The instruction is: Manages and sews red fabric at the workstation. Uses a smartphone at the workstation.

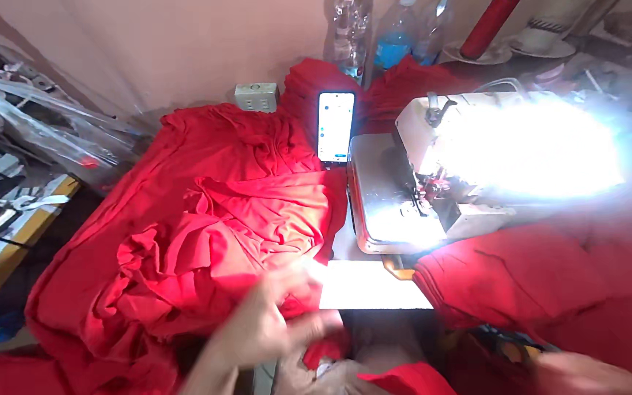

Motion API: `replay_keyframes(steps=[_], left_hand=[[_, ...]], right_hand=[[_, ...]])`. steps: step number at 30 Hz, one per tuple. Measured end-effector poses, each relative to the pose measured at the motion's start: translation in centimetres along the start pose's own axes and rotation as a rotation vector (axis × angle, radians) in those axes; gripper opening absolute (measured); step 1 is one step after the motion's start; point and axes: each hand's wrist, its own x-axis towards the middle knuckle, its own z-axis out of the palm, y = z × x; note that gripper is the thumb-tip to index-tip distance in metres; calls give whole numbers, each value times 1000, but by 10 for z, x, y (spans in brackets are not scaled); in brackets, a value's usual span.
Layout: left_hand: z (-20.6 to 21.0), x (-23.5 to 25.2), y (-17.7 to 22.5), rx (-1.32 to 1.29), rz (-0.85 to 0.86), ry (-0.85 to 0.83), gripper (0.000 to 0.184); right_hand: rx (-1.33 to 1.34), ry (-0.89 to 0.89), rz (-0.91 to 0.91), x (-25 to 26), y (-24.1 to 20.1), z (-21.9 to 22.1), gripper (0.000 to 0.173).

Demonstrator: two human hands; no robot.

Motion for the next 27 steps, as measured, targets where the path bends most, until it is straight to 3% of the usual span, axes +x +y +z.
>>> replay_keyframes(steps=[3,6,10,12,15,18,27], left_hand=[[-51,68,-24,387,-86,220,26],[-79,145,-58,581,-311,201,39],[-84,208,-118,486,-403,222,53],[-74,218,-143,349,-395,316,53],[-54,217,-170,226,-320,451,36],[-42,213,-180,197,-302,471,25],[-40,216,-190,321,-316,480,35]], right_hand=[[-209,-151,-40,13,44,68,19],[-371,-128,-185,8,109,111,20],[-439,-100,-197,3,138,126,21],[-447,-96,-181,2,135,125,21],[-431,-95,-172,2,135,124,20],[-421,-96,-165,1,136,125,19],[-488,-101,-160,-1,134,126,18]])
